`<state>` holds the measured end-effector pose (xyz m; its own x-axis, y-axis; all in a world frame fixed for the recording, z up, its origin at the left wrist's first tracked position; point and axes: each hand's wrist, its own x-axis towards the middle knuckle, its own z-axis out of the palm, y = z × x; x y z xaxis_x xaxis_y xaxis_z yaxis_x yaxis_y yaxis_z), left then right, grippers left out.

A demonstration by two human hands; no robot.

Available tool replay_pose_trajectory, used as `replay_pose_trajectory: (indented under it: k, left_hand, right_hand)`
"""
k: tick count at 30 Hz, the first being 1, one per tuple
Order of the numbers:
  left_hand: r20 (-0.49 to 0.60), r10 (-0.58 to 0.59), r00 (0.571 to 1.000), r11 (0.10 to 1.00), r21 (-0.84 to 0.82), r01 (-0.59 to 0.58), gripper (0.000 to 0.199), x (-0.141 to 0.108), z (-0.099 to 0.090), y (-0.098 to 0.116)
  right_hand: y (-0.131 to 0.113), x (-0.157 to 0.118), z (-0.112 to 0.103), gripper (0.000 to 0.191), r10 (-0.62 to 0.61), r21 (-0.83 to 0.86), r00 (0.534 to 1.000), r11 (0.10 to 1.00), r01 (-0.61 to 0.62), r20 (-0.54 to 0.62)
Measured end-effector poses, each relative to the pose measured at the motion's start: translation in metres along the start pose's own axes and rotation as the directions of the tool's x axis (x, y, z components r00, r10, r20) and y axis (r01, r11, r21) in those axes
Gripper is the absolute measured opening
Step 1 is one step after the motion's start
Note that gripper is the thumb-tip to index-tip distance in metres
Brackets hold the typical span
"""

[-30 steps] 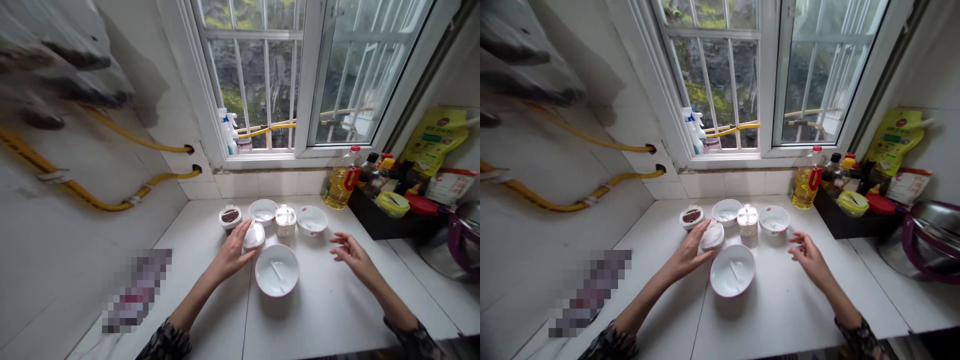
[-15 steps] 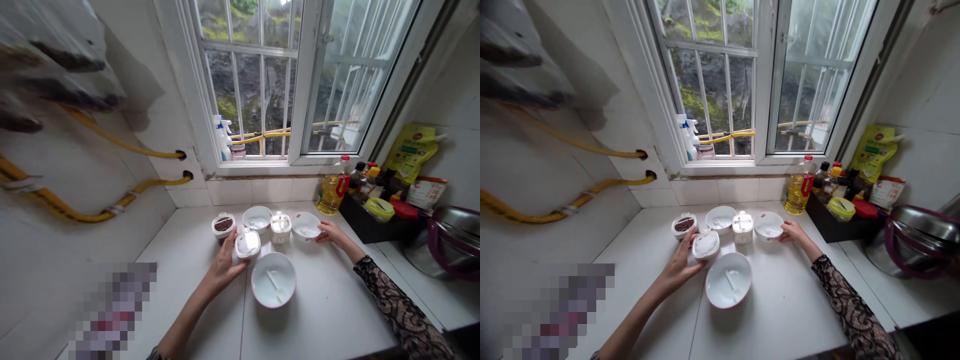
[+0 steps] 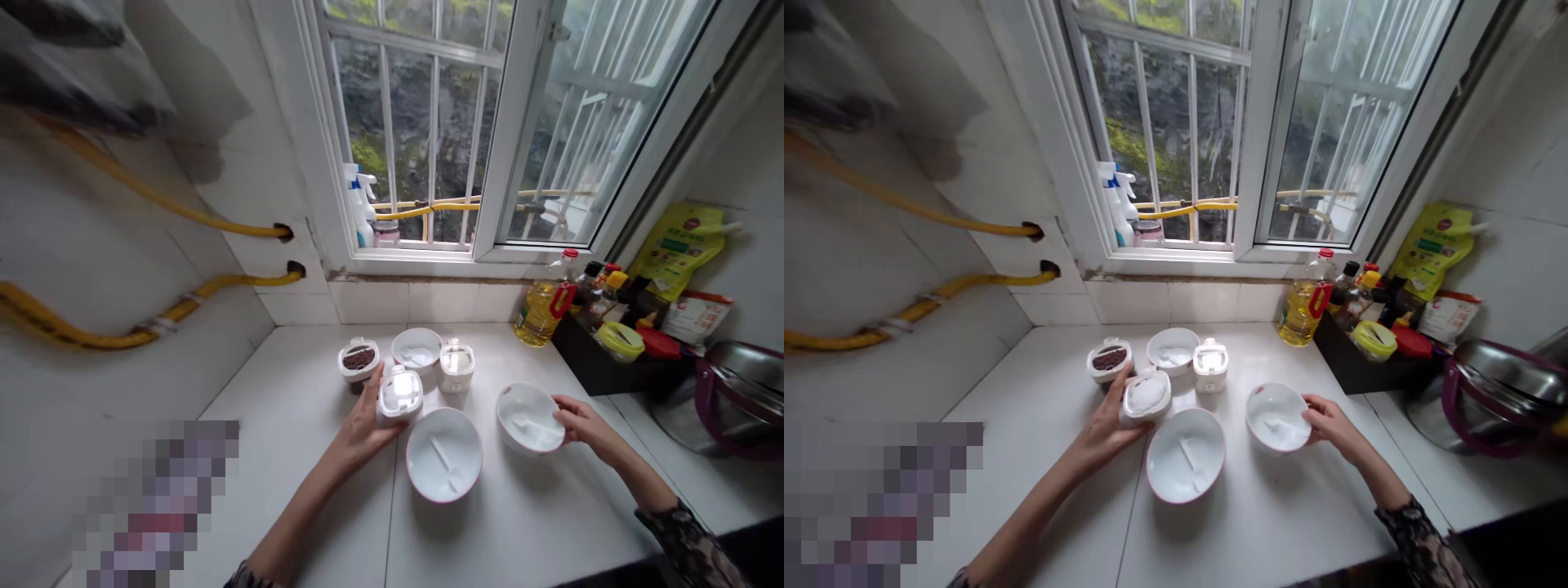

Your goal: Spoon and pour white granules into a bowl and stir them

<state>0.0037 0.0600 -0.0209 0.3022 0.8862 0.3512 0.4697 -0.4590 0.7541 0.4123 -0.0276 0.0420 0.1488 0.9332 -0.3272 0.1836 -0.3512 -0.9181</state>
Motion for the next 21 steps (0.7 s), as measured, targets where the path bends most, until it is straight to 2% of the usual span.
replay_pose_trajectory:
  k: [4, 10, 16, 21]
  left_hand:
    - [0.007, -0.015, 1.0, 1.0, 0.003, 0.015, 0.102, 0.0, 0.0, 0.0]
    - [-0.008, -0.033, 0.999, 0.999, 0.003, 0.033, 0.103, 0.0, 0.001, 0.002]
    - [-0.016, -0.04, 0.999, 0.999, 0.0, 0.04, 0.104, 0.0, 0.004, -0.002]
    - [-0.017, 0.012, 1.0, 1.0, 0.001, -0.012, 0.109, 0.003, 0.006, -0.004]
  right_hand:
    - [0.007, -0.023, 0.011, 0.046, 0.019, -0.041, 0.998, 0.999, -0.017, 0.063]
    - [0.01, -0.039, 0.024, 0.048, 0.02, -0.101, 0.992, 0.995, -0.007, 0.127]
    - [0.016, -0.048, 0.021, 0.049, 0.021, -0.138, 0.989, 0.99, 0.0, 0.149]
    - [0.017, -0.049, 0.016, 0.055, 0.024, -0.205, 0.98, 0.979, 0.017, 0.197]
